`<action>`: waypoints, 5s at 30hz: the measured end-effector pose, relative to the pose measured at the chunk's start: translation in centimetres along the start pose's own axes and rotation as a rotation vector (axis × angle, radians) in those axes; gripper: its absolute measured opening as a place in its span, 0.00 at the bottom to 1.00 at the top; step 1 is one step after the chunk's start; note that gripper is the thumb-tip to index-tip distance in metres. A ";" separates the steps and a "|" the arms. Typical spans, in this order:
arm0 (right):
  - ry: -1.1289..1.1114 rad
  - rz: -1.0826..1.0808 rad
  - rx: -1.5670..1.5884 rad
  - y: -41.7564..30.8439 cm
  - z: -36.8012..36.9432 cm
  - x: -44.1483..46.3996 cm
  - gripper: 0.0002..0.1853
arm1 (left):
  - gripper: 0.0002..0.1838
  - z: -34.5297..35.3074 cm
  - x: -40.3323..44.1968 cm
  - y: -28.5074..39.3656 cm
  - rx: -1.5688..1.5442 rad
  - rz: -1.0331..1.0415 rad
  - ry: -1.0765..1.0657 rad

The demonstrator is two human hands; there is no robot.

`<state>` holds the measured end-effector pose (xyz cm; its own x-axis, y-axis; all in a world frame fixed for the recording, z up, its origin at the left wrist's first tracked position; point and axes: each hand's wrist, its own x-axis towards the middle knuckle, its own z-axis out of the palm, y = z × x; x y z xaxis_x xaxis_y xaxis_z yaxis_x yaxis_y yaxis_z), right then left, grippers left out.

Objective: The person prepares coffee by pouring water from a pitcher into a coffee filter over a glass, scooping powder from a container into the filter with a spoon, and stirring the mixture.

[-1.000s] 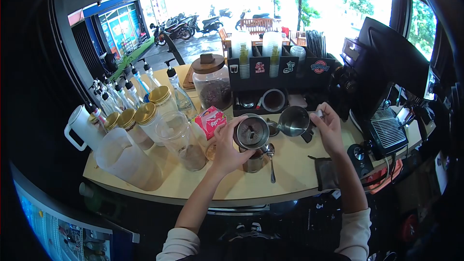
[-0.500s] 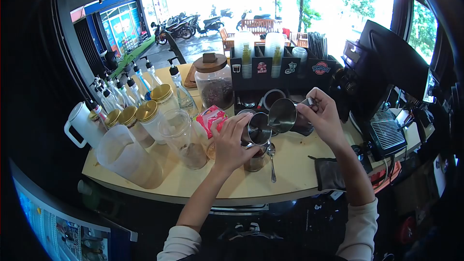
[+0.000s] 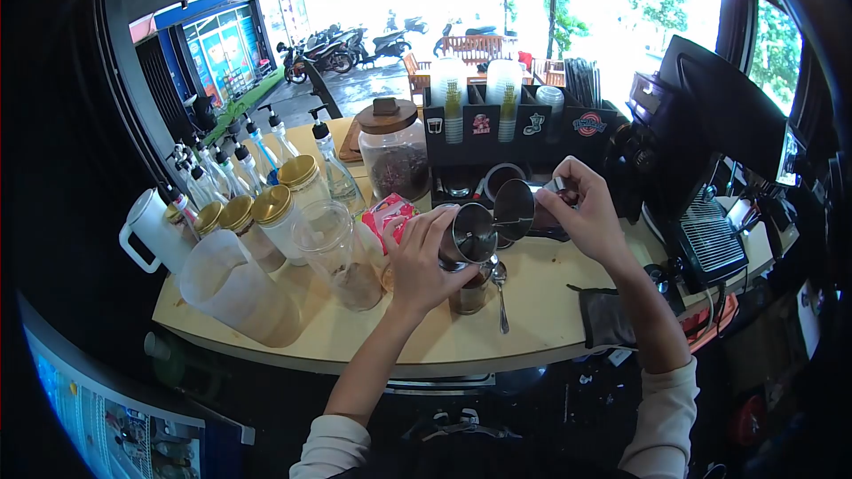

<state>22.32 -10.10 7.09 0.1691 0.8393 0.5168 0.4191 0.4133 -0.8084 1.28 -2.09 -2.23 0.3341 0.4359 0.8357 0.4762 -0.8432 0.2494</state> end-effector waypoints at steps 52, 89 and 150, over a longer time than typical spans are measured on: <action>0.242 0.164 0.477 7.3 -0.7 -2.6 0.10 | 0.40 0.2 -0.6 -1.0 -0.357 -0.236 -0.083; 0.391 -0.254 -0.015 8.8 2.2 -3.9 0.12 | 0.45 -4.5 -8.9 -6.8 -0.251 -0.138 0.469; -1.259 -0.474 -1.012 1.3 25.0 2.1 0.19 | 0.53 -7.4 -13.7 -14.1 -0.395 -0.373 -0.004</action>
<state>0.90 1.00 0.06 -0.6897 0.6632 -0.2906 0.6694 0.7370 0.0933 -16.03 1.49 -13.61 0.2045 0.7285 0.6538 0.2212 -0.6851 0.6941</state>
